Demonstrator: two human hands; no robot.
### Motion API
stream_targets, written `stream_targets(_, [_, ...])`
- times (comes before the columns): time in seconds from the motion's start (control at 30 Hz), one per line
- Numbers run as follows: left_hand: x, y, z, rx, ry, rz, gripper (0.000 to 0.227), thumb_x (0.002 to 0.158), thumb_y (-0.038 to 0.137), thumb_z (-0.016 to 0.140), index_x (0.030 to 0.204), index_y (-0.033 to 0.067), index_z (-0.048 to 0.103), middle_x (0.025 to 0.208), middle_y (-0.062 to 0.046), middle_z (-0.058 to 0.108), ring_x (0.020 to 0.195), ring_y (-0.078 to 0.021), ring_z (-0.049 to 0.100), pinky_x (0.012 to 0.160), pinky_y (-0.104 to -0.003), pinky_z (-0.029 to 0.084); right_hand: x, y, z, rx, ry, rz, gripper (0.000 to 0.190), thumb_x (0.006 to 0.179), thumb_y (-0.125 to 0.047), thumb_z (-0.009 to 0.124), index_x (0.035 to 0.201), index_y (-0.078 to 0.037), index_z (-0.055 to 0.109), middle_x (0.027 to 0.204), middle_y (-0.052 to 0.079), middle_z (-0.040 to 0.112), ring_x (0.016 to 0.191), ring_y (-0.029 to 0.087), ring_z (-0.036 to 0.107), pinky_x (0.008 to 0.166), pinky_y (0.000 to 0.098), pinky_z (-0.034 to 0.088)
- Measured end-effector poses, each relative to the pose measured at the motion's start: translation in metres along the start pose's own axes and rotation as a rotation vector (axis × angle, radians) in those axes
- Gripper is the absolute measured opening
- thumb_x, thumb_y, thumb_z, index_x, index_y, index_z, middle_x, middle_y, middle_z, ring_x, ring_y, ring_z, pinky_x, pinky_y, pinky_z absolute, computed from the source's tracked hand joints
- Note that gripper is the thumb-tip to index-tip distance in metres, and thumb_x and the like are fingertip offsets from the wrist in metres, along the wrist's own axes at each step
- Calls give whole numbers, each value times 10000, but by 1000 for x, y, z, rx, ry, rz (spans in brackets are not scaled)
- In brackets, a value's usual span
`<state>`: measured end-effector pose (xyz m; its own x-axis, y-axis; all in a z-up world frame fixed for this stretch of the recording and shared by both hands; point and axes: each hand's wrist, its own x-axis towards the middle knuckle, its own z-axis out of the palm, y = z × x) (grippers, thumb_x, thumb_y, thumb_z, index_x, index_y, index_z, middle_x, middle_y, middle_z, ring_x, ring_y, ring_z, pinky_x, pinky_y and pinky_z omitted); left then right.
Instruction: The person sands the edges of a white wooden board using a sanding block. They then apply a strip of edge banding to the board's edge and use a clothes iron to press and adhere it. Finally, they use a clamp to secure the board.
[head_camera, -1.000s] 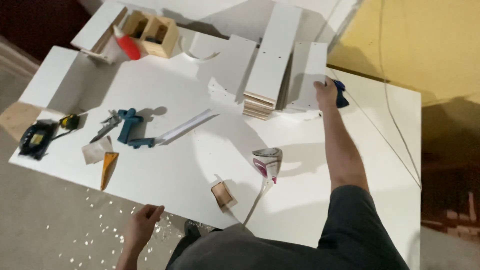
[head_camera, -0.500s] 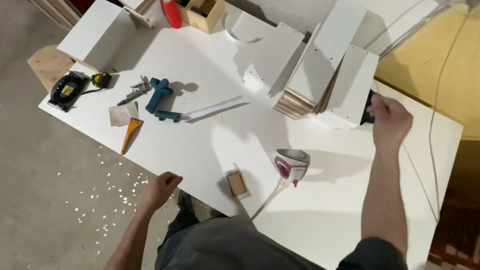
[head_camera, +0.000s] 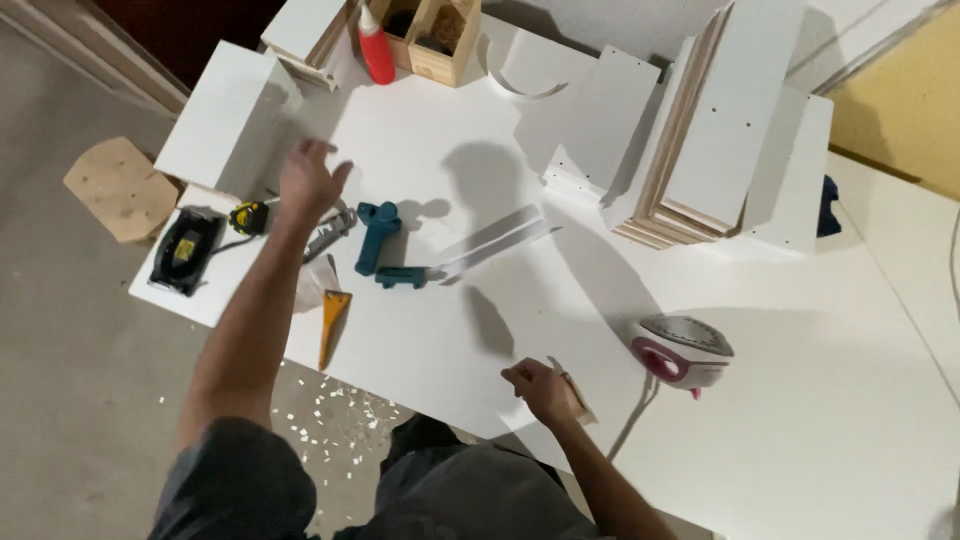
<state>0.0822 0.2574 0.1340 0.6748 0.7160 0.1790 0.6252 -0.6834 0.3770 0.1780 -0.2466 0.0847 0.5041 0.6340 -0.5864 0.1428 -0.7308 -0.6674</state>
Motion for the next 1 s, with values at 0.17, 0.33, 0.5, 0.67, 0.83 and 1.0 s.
stream_targets(0.17, [203, -114, 67, 192, 353, 202, 530, 783, 388, 886, 1083, -9, 704, 1238, -211, 585, 1038, -448, 576, 788, -572, 530, 44, -18, 60, 98, 36, 129, 493, 1014, -462, 470, 712, -101, 617, 788, 31, 720, 807, 181, 697, 761, 353, 469])
stream_targets(0.33, [269, -108, 39, 131, -64, -126, 847, 813, 512, 732, 1414, -44, 518, 1568, -309, 320, 1446, -433, 308, 1161, -507, 262, 57, -38, 73, 31, 63, 125, 373, 1027, -405, 501, 801, -109, 483, 724, 67, 614, 690, 220, 601, 697, 361, 437])
stream_targets(0.5, [283, -90, 27, 104, -290, -228, 907, 795, 532, 765, 1446, -6, 434, 1419, -213, 502, 1276, -395, 509, 947, -515, 509, 57, -33, 84, -17, 106, 204, 519, 947, -541, 517, 1211, -119, 664, 1067, 41, 822, 1038, 229, 765, 827, 350, 535])
stream_targets(0.67, [288, -94, 32, 153, -222, -257, 949, 792, 673, 587, 1437, -14, 478, 1453, -262, 486, 1343, -462, 381, 1125, -519, 247, 57, -40, 85, -52, 158, 287, 387, 949, -507, 604, 897, -131, 683, 824, 20, 740, 783, 183, 670, 705, 342, 479])
stream_targets(0.83, [284, -96, 24, 79, -195, -262, 870, 740, 514, 710, 1436, 45, 482, 1355, -237, 530, 1232, -439, 493, 1030, -519, 377, 56, -42, 83, -42, 127, 265, 473, 925, -533, 591, 1195, -152, 662, 988, 16, 793, 957, 215, 724, 813, 358, 508])
stream_targets(1.0, [262, -96, 11, -40, -49, -295, 942, 680, 580, 733, 1476, 126, 512, 1280, -195, 626, 1179, -414, 542, 1001, -532, 392, 48, -57, 74, -77, 58, 246, 451, 955, -519, 568, 1155, -119, 626, 770, 7, 661, 762, 176, 616, 728, 338, 459])
